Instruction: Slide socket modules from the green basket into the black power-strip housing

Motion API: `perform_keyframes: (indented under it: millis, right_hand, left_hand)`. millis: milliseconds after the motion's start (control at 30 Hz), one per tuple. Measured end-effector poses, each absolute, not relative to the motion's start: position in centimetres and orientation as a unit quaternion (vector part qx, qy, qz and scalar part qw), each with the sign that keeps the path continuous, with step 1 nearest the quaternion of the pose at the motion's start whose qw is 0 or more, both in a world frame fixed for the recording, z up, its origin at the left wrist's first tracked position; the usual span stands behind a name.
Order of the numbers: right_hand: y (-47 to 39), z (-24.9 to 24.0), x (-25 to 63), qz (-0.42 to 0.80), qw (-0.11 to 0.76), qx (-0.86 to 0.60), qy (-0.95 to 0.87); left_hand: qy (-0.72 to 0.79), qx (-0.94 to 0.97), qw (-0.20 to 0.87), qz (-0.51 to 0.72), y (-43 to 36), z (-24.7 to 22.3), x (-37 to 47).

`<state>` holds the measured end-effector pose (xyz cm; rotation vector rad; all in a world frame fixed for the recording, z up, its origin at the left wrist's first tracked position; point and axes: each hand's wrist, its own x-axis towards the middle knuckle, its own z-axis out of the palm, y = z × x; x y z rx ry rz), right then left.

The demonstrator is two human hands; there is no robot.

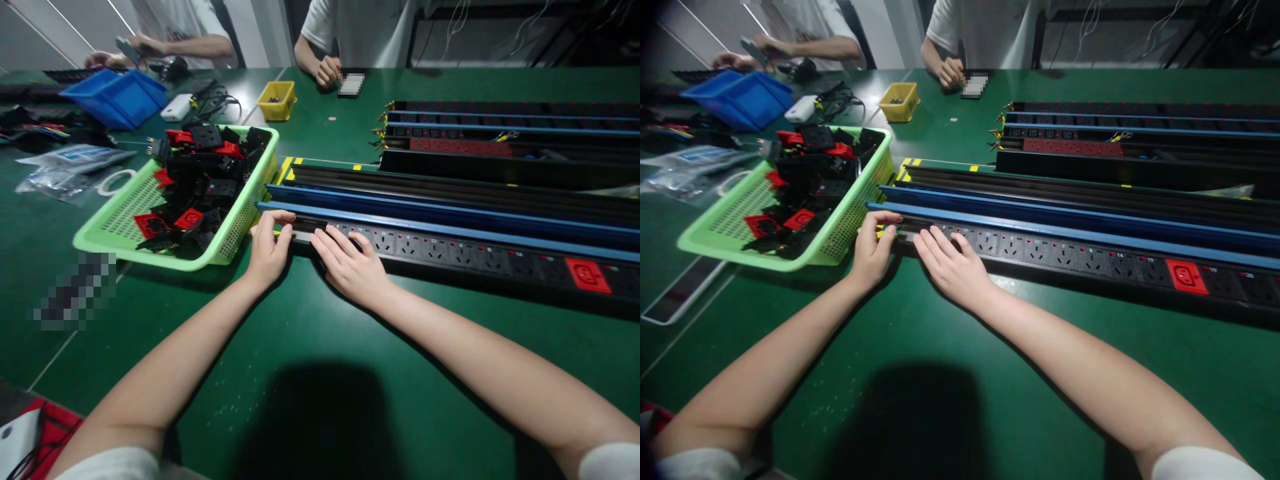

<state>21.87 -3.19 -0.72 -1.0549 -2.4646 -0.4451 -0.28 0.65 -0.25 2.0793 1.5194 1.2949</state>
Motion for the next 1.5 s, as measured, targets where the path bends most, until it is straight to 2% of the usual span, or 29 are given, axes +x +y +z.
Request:
perform_keyframes:
  millis: [167, 633, 733, 933, 1033, 1333, 1500]
  right_hand:
    - [-3.3, -0.7, 21.7, -0.16, 0.202, -0.393, -0.883]
    - [-3.6, -0.7, 21.1, -0.253, 0.227, -0.419, -0.842]
    - [-3.4, -0.7, 21.2, -0.238, 0.209, -0.436, -0.842]
    - [-3.1, -0.6, 22.0, -0.196, 0.216, -0.402, -0.868]
    - [-3.0, -0.5, 22.2, -0.167, 0.208, -0.392, -0.881]
    - [-2.8, -0.3, 22.0, -0.149, 0.204, -0.391, -0.885]
    - [-2.8, -0.2, 22.1, -0.159, 0.211, -0.389, -0.882]
  left_hand:
    - [0.537, 0.654, 0.211, 0.489, 1.9, -1.3, -0.6]
    - [0.54, 0.643, 0.225, 0.495, 2.1, -1.3, -0.4]
    - [0.532, 0.662, 0.201, 0.488, 1.8, -0.9, -0.3]
    - [0.457, 0.758, 0.066, 0.461, 0.6, -0.1, 0.1]
    - [0.424, 0.793, 0.034, 0.436, -0.1, 1.2, 0.4]
    - [0.556, 0.728, 0.005, 0.401, 1.3, 9.6, -3.7]
    - [0.644, 0.675, -0.014, 0.359, 5.4, 8.0, -10.7]
